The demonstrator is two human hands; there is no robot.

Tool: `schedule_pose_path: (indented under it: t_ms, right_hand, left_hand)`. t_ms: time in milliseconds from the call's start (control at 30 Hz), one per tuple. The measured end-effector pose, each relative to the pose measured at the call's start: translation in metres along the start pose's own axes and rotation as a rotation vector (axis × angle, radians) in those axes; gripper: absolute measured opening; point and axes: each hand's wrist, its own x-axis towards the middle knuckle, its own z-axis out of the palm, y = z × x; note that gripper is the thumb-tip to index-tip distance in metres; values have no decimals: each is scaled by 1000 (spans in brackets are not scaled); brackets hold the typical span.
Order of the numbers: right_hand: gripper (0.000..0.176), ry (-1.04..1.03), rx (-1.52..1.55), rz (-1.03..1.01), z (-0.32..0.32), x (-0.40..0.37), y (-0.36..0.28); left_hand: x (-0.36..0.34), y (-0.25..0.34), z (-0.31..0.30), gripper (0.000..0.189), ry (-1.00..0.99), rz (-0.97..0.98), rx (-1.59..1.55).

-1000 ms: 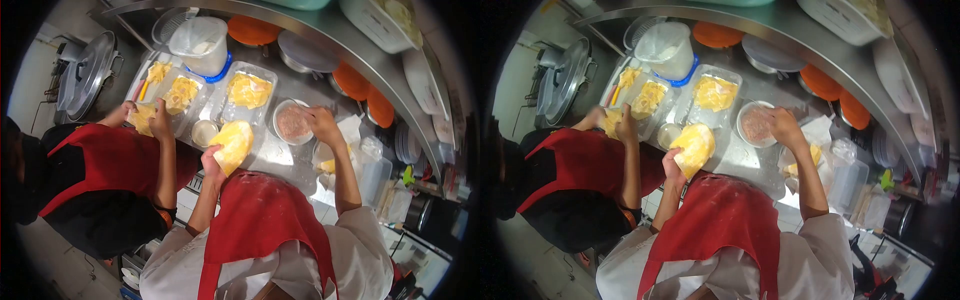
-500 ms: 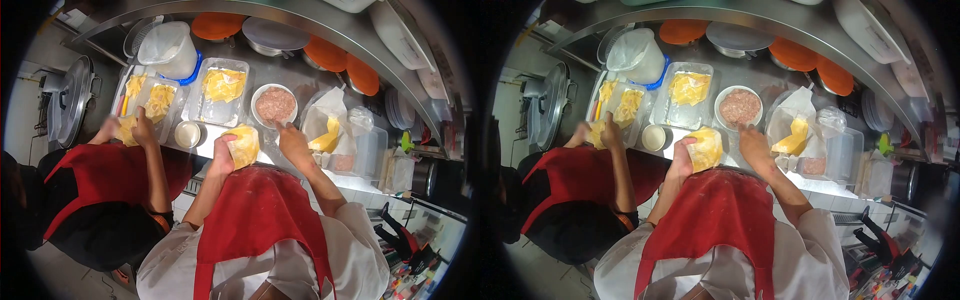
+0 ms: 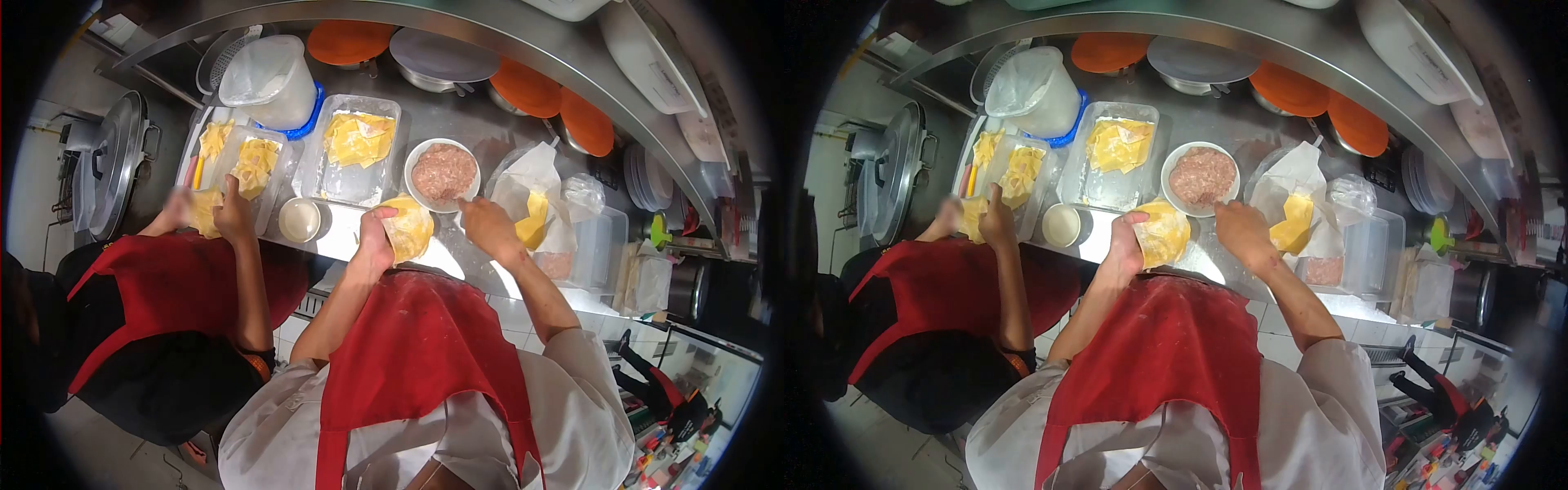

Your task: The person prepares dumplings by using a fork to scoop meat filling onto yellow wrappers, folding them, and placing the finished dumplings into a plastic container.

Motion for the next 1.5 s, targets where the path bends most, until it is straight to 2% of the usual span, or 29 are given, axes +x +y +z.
schedule_pose_path:
  t_ms: [133, 233, 333, 433, 533, 633, 667, 767, 867, 1000, 1100, 1133, 1233, 1267, 1367, 1500]
  right_hand:
    - [28, 5, -36, -121, -23, 4, 17]
    - [27, -44, 42, 67, -17, 5, 1]
    - [27, -106, 27, 52, -20, 5, -17]
    - [27, -76, 101, -60, -9, 14, 0]
    - [30, -178, 145, -319, -22, 37, 28]
    - [38, -116, 526, -578, -34, 45, 61]
    - [43, -481, 723, -77, -79, 30, 39]
    - [41, -475, 1060, -20, -68, 17, 59]
    - [40, -429, 1354, 163, -82, -10, 48]
    - [36, -215, 1453, 27, -77, -40, 26]
    - [34, 102, 1345, 3, -49, -48, 9]
    - [34, 278, 1194, -118, -54, -47, -6]
    - [36, 531, 851, -264, -40, -50, -14]
    - [39, 621, 872, -323, -36, -49, -21]
    - [43, 793, 707, -373, -23, -44, -28]
    - [43, 843, 510, -419, -14, -45, -18]
  left_hand:
    - [-2, 0, 3, 46, -17, -11, -8]
    - [-2, 0, 4, 46, -14, -15, -9]
    - [-4, 0, 5, 46, 1, -4, -7]
    - [-7, -1, 9, 46, 18, 15, 19]
    - [-10, -1, 10, 48, -17, 18, 26]
    - [-11, 1, -1, 51, -97, 28, -11]
    - [-15, 3, -3, 52, -132, 38, -33]
    - [-40, 6, 1, 58, -212, 84, -35]
    - [-54, 10, 0, 63, -308, 97, -42]
    - [-55, 8, -1, 63, -459, 113, -103]
    - [-59, 7, 5, 63, -496, 108, -134]
    - [-60, 7, 6, 63, -513, 102, -149]
    - [-64, 7, 11, 63, -562, 79, -182]
    - [-65, 8, 11, 64, -578, 70, -191]
    - [-67, 7, 12, 65, -591, 44, -187]
    - [-68, 6, 12, 64, -586, 37, -219]
